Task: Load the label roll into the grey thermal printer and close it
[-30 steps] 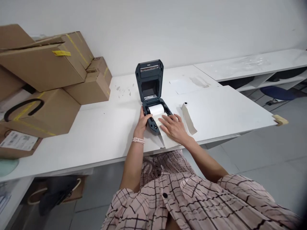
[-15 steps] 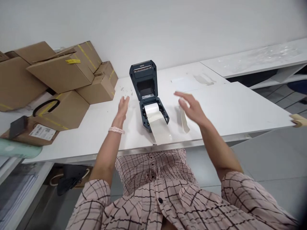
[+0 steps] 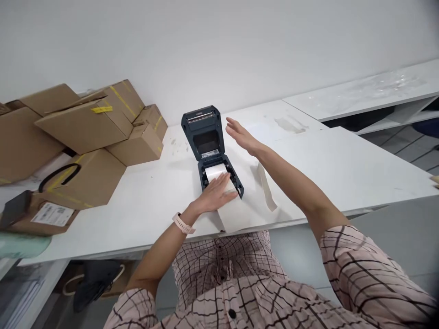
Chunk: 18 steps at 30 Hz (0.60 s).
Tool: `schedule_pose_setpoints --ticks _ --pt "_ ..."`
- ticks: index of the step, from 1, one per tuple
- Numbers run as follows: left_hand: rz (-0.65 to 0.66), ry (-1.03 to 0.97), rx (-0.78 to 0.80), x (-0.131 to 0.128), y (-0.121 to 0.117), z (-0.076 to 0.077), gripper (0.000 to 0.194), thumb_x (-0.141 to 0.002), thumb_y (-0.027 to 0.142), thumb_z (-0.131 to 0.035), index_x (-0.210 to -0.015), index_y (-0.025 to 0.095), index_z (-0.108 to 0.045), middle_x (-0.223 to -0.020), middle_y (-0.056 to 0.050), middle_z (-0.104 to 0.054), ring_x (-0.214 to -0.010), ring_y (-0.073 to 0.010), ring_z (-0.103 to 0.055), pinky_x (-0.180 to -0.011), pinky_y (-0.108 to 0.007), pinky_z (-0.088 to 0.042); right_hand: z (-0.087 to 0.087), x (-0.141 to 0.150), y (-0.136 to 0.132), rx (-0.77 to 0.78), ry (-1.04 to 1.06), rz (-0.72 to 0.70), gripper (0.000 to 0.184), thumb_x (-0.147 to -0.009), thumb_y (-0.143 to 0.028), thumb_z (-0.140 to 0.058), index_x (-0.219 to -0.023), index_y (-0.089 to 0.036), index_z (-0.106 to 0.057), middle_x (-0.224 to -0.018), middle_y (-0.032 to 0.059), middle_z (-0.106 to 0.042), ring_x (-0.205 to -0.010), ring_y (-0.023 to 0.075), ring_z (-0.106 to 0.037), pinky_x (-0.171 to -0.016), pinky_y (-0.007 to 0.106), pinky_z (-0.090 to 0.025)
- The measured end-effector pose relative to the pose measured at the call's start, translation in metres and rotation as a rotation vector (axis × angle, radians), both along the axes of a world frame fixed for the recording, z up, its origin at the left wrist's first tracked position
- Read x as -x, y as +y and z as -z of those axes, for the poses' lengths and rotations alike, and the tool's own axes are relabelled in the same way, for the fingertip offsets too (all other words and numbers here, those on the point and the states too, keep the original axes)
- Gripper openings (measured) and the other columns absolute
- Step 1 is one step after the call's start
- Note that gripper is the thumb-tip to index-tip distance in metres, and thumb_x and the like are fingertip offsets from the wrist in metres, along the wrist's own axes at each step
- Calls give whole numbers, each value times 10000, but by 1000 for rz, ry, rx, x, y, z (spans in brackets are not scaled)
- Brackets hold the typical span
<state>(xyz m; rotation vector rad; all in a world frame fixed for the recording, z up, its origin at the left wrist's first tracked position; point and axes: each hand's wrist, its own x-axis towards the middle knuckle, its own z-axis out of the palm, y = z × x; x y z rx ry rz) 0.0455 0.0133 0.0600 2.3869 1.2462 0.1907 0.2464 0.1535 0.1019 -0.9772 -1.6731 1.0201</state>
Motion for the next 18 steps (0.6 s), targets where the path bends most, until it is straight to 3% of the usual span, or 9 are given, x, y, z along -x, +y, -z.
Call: schedule_pose_setpoints --ticks 2,4,7,9,12,15,18 --pt "68 88 -49 5 -9 10 898 -980 729 -346 -1669 176 -186 -1750 -138 -143 -1639 -290 -99 -1329 -553 -115 10 -1 -2 -20 -35 -40 909 -891 -804 -526 -1631 -349 -260 -1738 72 -274 -1604 302 -267 -1281 588 -265" --pt "95 130 -139 10 -10 18 922 -977 741 -326 -1670 152 -168 -1748 -153 -140 -1640 -286 -93 -1333 -559 -88 22 -5 -3 -24 -78 -55 957 -873 -826 -532 -1646 -357 -219 -1739 89 -266 -1592 335 -290 -1265 615 -279" --pt "101 132 -273 14 -7 31 908 -983 724 -343 -1645 110 -250 -1719 -187 -247 -1624 -299 -193 -1325 -546 -192 32 -15 1 -22 -125 -28 988 -864 -858 -500 -1656 -360 -182 -1740 99 -259 -1575 376 -313 -1255 652 -271" --pt "95 96 -381 14 -6 42 844 -991 687 -388 -1605 108 -357 -1665 -192 -384 -1592 -306 -296 -1305 -526 -280 27 -20 9 -47 -127 5 1009 -857 -879 -477 -1659 -349 -171 -1746 89 -244 -1585 375 -289 -1275 639 -238" --pt "96 22 -518 10 -11 58 700 -1014 575 -457 -1546 121 -467 -1558 -194 -545 -1525 -312 -430 -1259 -519 -390 2 -16 27 -113 -88 26 971 -863 -887 -450 -1644 -364 -208 -1748 32 -247 -1613 337 -224 -1305 591 -206" --pt "62 -56 -610 1 -27 68 601 -1032 435 -482 -1543 118 -475 -1511 -211 -587 -1476 -327 -498 -1214 -544 -457 -36 2 49 -161 1 33 826 -908 -858 -410 -1598 -420 -296 -1729 -43 -287 -1613 303 -236 -1307 560 -229" --pt "-5 -141 -641 -12 -49 73 609 -1027 365 -494 -1587 140 -416 -1528 -207 -570 -1480 -328 -489 -1208 -559 -471 -68 27 73 -146 81 3 739 -968 -802 -359 -1554 -354 -402 -1628 2 -462 -1560 318 -356 -1282 596 -257"
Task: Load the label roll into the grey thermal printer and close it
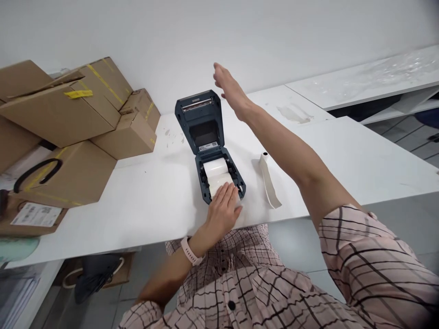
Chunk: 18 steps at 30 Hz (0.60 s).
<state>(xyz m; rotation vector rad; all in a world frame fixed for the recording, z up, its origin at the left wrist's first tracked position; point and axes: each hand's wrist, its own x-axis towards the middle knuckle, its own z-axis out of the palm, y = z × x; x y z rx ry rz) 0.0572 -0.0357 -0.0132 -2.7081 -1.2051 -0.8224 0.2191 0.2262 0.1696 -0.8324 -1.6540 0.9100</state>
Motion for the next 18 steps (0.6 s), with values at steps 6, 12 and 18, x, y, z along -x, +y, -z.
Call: schedule_pose_setpoints --ticks 6,12,18 --pt "-5 -162 81 -6 -28 4 614 -1020 309 -499 -1612 198 -381 -1568 -161 -535 -1516 -308 -433 -1247 -568 -426 -13 25 -12 32 23 -138 767 -917 -870 -370 -1260 -253 -671 -1228 73 -719 -1355 372 -570 -1233 638 -330" --pt "88 -330 57 4 -36 1 366 -989 266 -552 -1327 220 -686 -1318 -118 -747 -1352 -295 -633 -1162 -546 -528 20 1 -117 -73 -113 -16 645 -980 -777 -386 -1222 -283 -722 -1327 24 -689 -1372 321 -557 -1217 587 -365" --pt "-23 -559 -81 17 -58 -13 353 -955 240 -586 -1290 307 -676 -1130 -69 -797 -1165 -268 -731 -1041 -514 -594 99 -6 -213 -76 -222 37 406 -1038 -597 -436 -1214 -391 -739 -1305 -4 -728 -1392 263 -557 -1230 541 -393"
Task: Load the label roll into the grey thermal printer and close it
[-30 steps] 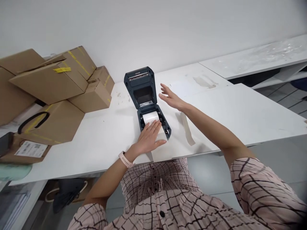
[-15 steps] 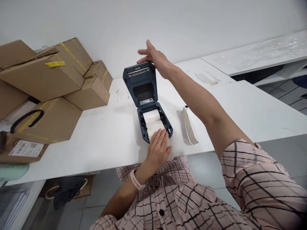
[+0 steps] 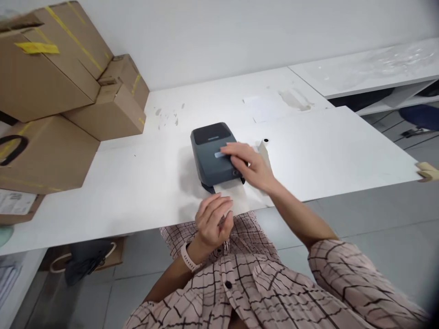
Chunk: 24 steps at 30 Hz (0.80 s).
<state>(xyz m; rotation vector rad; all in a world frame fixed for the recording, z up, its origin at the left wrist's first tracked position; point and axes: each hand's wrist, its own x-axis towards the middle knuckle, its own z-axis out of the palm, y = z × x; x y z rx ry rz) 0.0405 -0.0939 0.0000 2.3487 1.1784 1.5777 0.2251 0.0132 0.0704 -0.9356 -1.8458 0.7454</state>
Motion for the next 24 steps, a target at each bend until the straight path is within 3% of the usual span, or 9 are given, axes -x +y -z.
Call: schedule_pose_setpoints --ticks 3,5,6,7,10,13,17,21,24 --pt "-260 -214 71 3 14 -13 406 -959 378 -613 -1362 325 -603 -1378 -91 -674 -1394 -305 -566 -1190 -581 -446 34 4 -16 45 92 119 398 -1010 -575 -505 -1333 -407 -664 -1485 -6 -625 -1513 277 -431 -1284 575 -308" --pt "-347 -373 356 4 35 -19 619 -947 510 -624 -1509 313 -459 -1633 -103 -436 -1581 -328 -308 -1273 -584 -329 49 6 -15 160 222 212 640 -922 -621 -626 -1513 -421 -482 -1666 -14 -419 -1587 299 -305 -1301 598 -261" --pt "-310 -456 518 4 47 -20 708 -934 554 -631 -1559 329 -387 -1680 -93 -366 -1605 -331 -250 -1276 -562 -332 55 6 -13 253 283 221 807 -870 -645 -674 -1582 -419 -369 -1715 -6 -327 -1603 315 -264 -1295 613 -266" --pt "-219 -529 684 5 57 -19 737 -942 584 -603 -1587 346 -338 -1689 -87 -356 -1591 -331 -292 -1250 -537 -386 60 6 -11 363 336 197 945 -826 -662 -705 -1625 -408 -269 -1736 11 -277 -1604 332 -259 -1280 625 -294" --pt "25 -670 948 8 75 -11 749 -960 613 -550 -1614 355 -294 -1617 -98 -475 -1486 -332 -476 -1153 -496 -513 69 5 -7 638 441 82 1096 -780 -662 -726 -1663 -360 -151 -1724 68 -304 -1550 361 -374 -1230 601 -405" --pt "63 -732 917 8 75 -1 765 -935 589 -605 -1602 338 -326 -1580 -106 -516 -1451 -332 -516 -1139 -488 -531 72 4 -10 702 478 77 1115 -765 -637 -753 -1663 -327 -170 -1710 79 -335 -1532 358 -405 -1242 557 -409" --pt "55 -717 857 6 75 2 756 -929 617 -593 -1576 308 -356 -1593 -119 -492 -1431 -328 -533 -1135 -474 -529 77 6 -13 649 450 88 1059 -805 -659 -713 -1660 -337 -178 -1721 61 -311 -1555 333 -368 -1259 530 -386" --pt "11 -632 832 5 77 1 755 -935 679 -534 -1571 319 -347 -1613 -104 -466 -1442 -313 -520 -1133 -446 -521 85 7 -12 556 404 111 1058 -804 -726 -669 -1661 -358 -169 -1725 51 -297 -1549 330 -376 -1254 529 -392" --pt "-105 -593 771 1 58 7 716 -950 658 -531 -1556 320 -352 -1638 -112 -419 -1456 -296 -494 -1111 -415 -520 88 5 -10 553 387 111 1048 -794 -725 -682 -1654 -359 -209 -1711 54 -331 -1558 330 -360 -1255 533 -389"
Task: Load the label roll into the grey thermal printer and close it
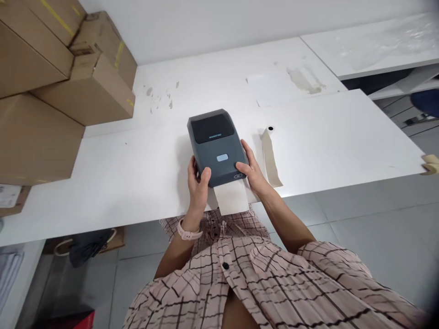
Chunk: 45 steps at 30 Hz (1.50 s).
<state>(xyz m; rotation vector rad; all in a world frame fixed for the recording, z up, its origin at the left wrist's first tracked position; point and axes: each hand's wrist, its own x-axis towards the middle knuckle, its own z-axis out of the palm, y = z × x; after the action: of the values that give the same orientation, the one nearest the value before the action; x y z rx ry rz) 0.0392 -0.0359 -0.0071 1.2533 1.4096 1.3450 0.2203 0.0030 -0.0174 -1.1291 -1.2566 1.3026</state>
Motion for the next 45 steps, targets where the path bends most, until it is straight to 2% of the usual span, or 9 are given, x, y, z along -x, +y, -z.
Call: schedule_pose_setpoints --ticks 4,9,14,19,24,29,33,37,45 --pt "-321 106 -53 -9 -50 19 497 -926 645 -584 -1252 270 -572 -1249 -104 -644 -1056 -221 -657 -849 -347 -567 1 0 1 -25 -56 -22 1035 -834 -748 -610 -1669 -343 -153 -1716 61 -321 -1571 321 -337 -1252 521 -392" --pt "200 -211 371 -16 -69 7 431 -839 636 -705 -837 206 -682 -723 -10 -631 -649 -148 -563 -594 -282 -472 6 3 1 -39 -20 7 1032 -847 -737 -594 -1672 -332 -124 -1707 68 -343 -1545 316 -386 -1241 506 -404" --pt "229 -409 445 -18 -57 -14 506 -711 652 -811 -895 188 -731 -744 -14 -686 -636 -141 -570 -623 -295 -498 1 3 -2 -66 -39 -4 937 -892 -676 -585 -1660 -339 -168 -1699 67 -361 -1538 311 -397 -1239 533 -395" --pt "212 -44 319 0 -67 5 467 -854 618 -693 -666 205 -582 -561 44 -475 -535 -107 -420 -532 -263 -367 -25 5 -13 -422 -421 144 689 -996 -509 -499 -1631 -418 -246 -1592 4 -521 -1581 289 -302 -1288 601 -267" --pt "-105 168 50 21 -62 6 325 -958 531 -599 -1074 237 -674 -995 -61 -714 -888 -187 -653 -747 -311 -528 -42 13 -18 -771 -782 82 590 -1012 -338 -497 -1574 -423 -339 -1148 -21 -798 -1326 300 -599 -1275 593 -201" --pt "-80 170 -110 7 -38 -10 578 -982 484 -592 -1508 279 -467 -1597 -124 -480 -1464 -284 -476 -1169 -460 -449 -55 21 -11 -888 -846 136 379 -1007 -305 -576 -1379 -263 -518 -1003 12 -806 -1039 246 -715 -1175 517 -316" --pt "-56 81 -139 -11 -31 -9 755 -967 499 -619 -1621 299 -299 -1721 -113 -294 -1584 -311 -310 -1261 -477 -361 -56 14 -8 -730 -634 42 278 -1031 -326 -551 -1308 -297 -553 -990 5 -794 -1099 244 -706 -1181 548 -334" --pt "-42 -23 -52 -11 -32 3 816 -968 540 -601 -1654 312 -223 -1746 -102 -248 -1597 -313 -287 -1254 -444 -384 -25 6 -22 -498 -248 159 506 -1019 -436 -575 -1494 -332 -434 -1467 80 -630 -1420 266 -541 -1182 532 -423" --pt "-102 75 -84 -1 -25 19 702 -1022 627 -385 -1633 286 -324 -1773 -67 -160 -1646 -265 -110 -1319 -447 -240 8 9 -36 -292 11 231 536 -1024 -533 -526 -1509 -311 -478 -1637 83 -461 -1543 287 -401 -1277 533 -352"
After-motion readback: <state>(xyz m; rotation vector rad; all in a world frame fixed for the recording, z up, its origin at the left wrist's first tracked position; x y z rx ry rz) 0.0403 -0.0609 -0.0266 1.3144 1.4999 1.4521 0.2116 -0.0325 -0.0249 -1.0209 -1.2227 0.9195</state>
